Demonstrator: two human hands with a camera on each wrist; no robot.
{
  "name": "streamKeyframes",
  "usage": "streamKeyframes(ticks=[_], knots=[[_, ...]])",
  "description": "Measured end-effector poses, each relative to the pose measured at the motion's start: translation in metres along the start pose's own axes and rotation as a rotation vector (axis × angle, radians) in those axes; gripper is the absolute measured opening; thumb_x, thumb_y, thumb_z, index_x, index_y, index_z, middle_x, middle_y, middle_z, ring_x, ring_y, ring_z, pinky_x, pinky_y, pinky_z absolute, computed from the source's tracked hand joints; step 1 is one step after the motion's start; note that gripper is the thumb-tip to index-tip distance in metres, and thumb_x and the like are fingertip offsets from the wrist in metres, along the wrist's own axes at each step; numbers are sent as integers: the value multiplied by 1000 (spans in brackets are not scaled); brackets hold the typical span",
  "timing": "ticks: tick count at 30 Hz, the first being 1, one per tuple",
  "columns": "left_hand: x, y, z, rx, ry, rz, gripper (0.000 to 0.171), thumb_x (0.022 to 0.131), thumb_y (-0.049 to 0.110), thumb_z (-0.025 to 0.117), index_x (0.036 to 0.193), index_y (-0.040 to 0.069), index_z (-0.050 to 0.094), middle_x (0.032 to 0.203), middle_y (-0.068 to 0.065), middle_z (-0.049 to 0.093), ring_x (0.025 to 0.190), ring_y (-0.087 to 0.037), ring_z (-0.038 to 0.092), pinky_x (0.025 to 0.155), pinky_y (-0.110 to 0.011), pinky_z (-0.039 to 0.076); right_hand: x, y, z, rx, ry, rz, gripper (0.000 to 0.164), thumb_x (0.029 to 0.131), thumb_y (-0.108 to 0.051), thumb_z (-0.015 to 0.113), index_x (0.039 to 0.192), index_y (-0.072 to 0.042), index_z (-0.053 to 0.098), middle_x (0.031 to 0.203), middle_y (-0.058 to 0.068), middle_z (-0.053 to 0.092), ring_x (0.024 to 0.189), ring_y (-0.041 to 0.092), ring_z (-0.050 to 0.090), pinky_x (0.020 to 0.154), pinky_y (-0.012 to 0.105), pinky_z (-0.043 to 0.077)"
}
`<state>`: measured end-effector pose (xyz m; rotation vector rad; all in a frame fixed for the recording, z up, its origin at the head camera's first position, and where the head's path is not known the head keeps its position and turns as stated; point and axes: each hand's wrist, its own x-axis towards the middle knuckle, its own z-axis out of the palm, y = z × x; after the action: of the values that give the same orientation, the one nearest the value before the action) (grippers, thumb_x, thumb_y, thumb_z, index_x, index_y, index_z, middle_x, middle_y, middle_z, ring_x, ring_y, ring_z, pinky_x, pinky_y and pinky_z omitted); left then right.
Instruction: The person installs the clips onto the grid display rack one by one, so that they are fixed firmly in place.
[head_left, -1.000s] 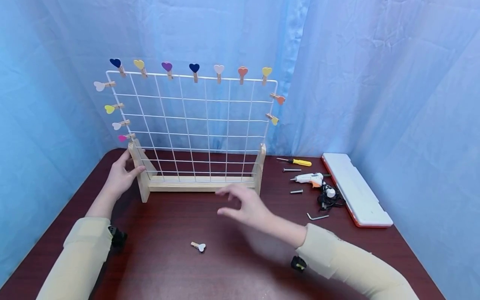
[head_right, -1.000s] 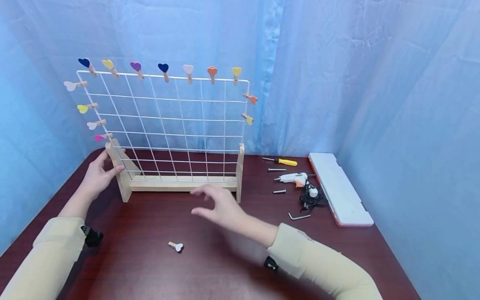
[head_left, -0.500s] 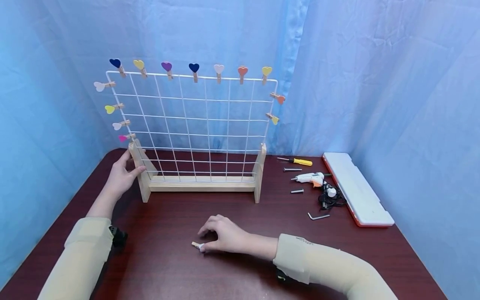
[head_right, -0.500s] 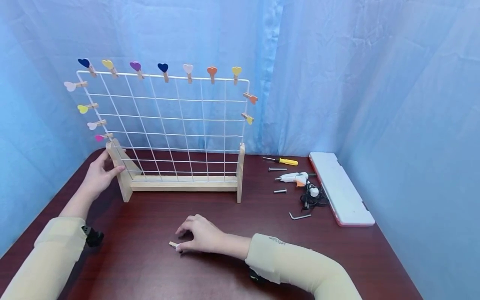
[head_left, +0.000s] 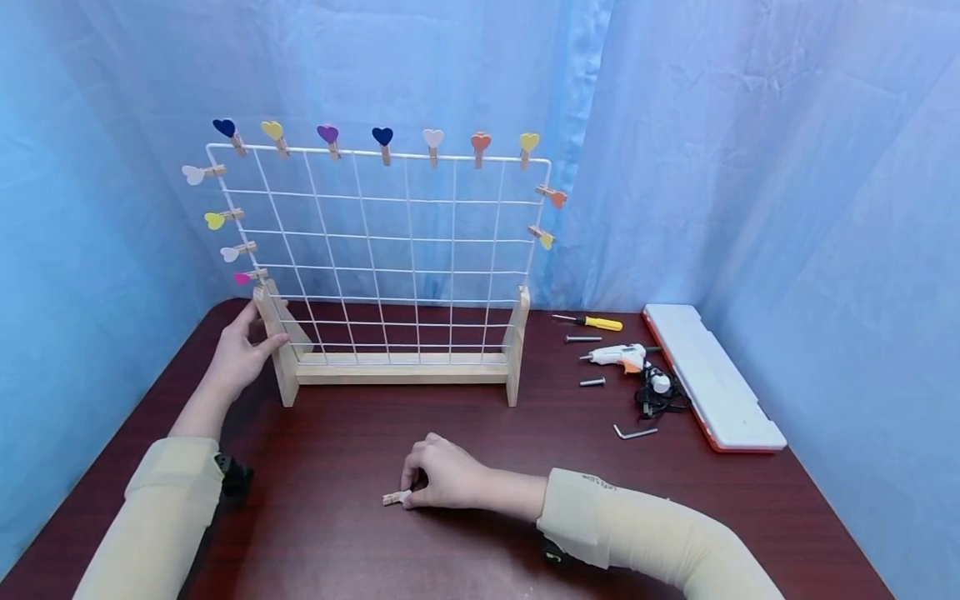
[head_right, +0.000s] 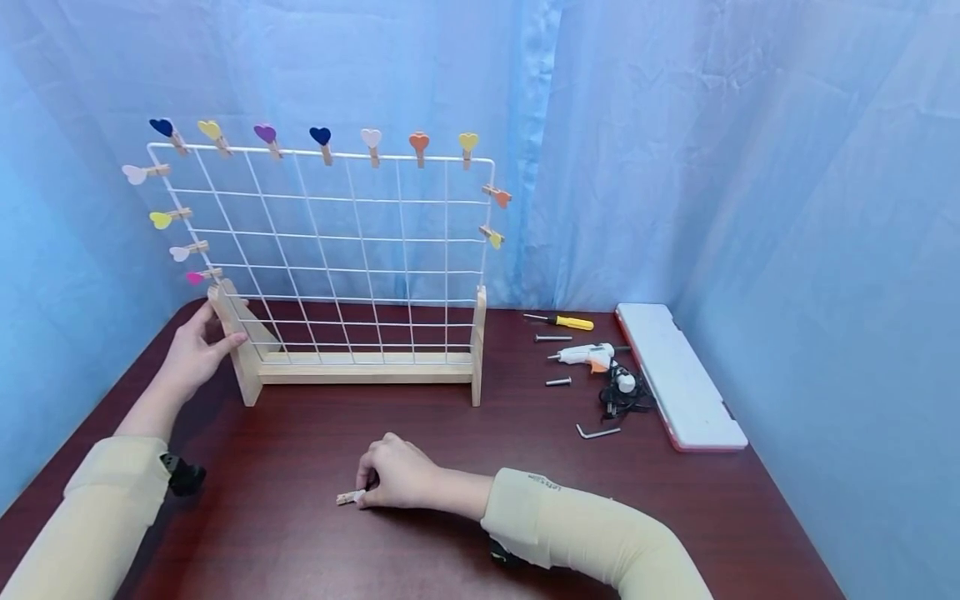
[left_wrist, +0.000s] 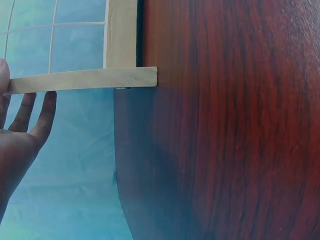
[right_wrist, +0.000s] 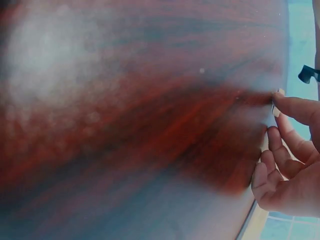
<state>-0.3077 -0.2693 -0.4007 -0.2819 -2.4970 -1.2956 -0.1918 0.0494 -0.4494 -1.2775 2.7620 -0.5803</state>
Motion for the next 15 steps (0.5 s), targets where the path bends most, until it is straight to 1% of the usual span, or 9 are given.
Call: streamKeyframes(ticks=[4, 7, 8, 10, 13, 15], knots=[[-1, 0, 0, 0, -8, -10, 57, 86, 12, 58, 137, 21, 33, 130, -15, 44, 114, -30, 43, 84, -52, 43, -3, 2, -8, 116, 9, 1, 10, 69, -24, 74, 72, -23, 64, 65, -17, 58, 62, -8, 47, 60, 5, 36], [-1, -1, 0, 4, -9, -8, 57, 86, 12, 58, 137, 22, 33, 129, -15, 45, 114, -29, 44, 83, -49, 44, -8, 4, -22, 207, 12, 18, 8, 70, -18, 73, 73, -19, 65, 63, -15, 60, 56, -12, 50, 54, 5, 41], [-1, -1, 0, 6, -8, -6, 57, 86, 13, 58, 136, 22, 34, 129, -14, 46, 113, -28, 45, 82, -45, 46, -10, 4, -28, 222, 16, 23, 8, 71, -17, 73, 74, -18, 66, 63, -15, 60, 56, -12, 50, 54, 6, 42], [-1, -2, 0, 14, -5, -3, 56, 86, 13, 59, 135, 21, 35, 127, -14, 47, 112, -27, 46, 80, -42, 47, -15, 5, -43, 242, 35, 29, 7, 70, -16, 73, 75, -17, 67, 64, -14, 62, 56, -10, 52, 54, 7, 43], [0, -1, -1, 28, 1, 5, 55, 85, 12, 59, 135, 21, 36, 125, -15, 49, 108, -25, 49, 75, -22, 47, -23, 7, -69, 233, 81, 46, 8, 71, -20, 74, 77, -18, 69, 68, -14, 63, 59, -8, 54, 56, 11, 46], [0, -1, -1, 34, 5, 7, 55, 85, 11, 60, 134, 20, 37, 123, -15, 50, 107, -26, 49, 71, -15, 44, -28, 11, -85, 202, 126, 54, 9, 72, -23, 73, 79, -19, 70, 70, -15, 63, 62, -7, 54, 58, 13, 46]])
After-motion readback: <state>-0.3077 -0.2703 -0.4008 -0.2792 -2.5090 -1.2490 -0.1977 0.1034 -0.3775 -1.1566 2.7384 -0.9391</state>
